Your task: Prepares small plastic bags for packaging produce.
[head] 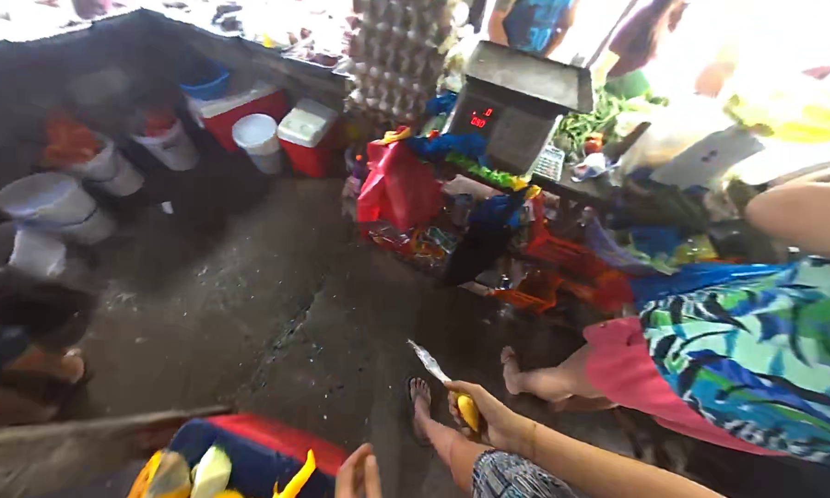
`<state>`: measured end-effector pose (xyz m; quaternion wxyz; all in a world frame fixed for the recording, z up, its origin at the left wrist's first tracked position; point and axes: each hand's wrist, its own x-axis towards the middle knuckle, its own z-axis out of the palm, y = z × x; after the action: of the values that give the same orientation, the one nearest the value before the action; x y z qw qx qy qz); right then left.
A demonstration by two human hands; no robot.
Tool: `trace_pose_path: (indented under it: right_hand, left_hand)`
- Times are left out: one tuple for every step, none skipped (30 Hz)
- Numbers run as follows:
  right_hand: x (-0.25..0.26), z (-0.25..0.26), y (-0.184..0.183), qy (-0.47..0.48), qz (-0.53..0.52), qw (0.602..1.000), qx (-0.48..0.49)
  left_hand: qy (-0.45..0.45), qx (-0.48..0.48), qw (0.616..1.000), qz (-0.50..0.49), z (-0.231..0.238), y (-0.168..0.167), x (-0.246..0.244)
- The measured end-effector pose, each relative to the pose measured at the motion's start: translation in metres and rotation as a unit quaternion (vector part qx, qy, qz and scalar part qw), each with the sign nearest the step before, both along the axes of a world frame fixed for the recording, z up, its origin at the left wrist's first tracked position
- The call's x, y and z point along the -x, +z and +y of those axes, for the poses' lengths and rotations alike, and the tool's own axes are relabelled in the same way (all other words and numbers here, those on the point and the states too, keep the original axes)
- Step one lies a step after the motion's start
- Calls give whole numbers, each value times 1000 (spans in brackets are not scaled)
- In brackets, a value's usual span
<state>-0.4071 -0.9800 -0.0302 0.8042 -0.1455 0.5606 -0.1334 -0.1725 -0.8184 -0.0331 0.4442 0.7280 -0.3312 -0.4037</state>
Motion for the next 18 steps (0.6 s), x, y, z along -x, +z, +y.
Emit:
trace_pose_path:
  right_hand:
    - [13, -22, 8, -19, 19, 1000, 0]
    - [28, -44, 16, -38, 37, 999, 8]
    - [43, -65, 25, -56, 48, 997, 25]
    - [58, -85, 35, -74, 56, 995, 44]
    - [72, -103, 45, -96, 62, 991, 63]
    - [86, -118, 53, -116, 74, 987, 83]
    - [98, -130, 60, -136, 92, 981, 102]
    - [108, -143, 65, -151, 110, 974, 124]
    - [115, -155, 69, -165, 124, 967, 149]
    - [121, -165, 72, -177, 134, 960, 172]
    - [125, -173, 76, -187, 136, 954, 192]
    - [125, -182, 81, -201, 131, 948, 210]
    - [124, -190, 87, -217, 116, 943, 225]
    - [121, -199, 94, -236, 98, 938, 234]
    - [117, -209, 102, -254, 78, 935, 234]
    - [111, -220, 111, -269, 59, 933, 232]
    - [105, -233, 117, -281, 42, 931, 231]
    - [99, -246, 123, -289, 33, 928, 233]
  left_hand:
    - [-43, -2, 999, 7, -41, 8, 17]
    - [-90, -5, 996, 7, -82, 18, 33]
    - [-139, 3, 990, -6, -120, 30, 46]
    - [-186, 19, 982, -33, -156, 41, 56]
    - [-223, 43, 972, -65, -189, 50, 64]
    - [-249, 65, 962, -94, -220, 62, 69]
    - [-265, 84, 953, -119, -247, 75, 71]
    - [-271, 103, 946, -144, -273, 90, 72]
    - [-272, 120, 940, -167, -297, 106, 71]
    - [-271, 130, 936, -183, -319, 119, 70]
    - [-271, 133, 934, -189, -339, 131, 69]
    - [-276, 126, 935, -183, -357, 142, 69]
    - [-283, 110, 938, -167, -372, 149, 70]
    - [-294, 91, 941, -140, -386, 152, 71]
    - [-309, 70, 942, -109, -399, 152, 73]
    - [-330, 54, 939, -79, -413, 147, 74]
    - [-352, 42, 934, -50, -426, 141, 75]
    - [-369, 36, 928, -23, -439, 134, 76]
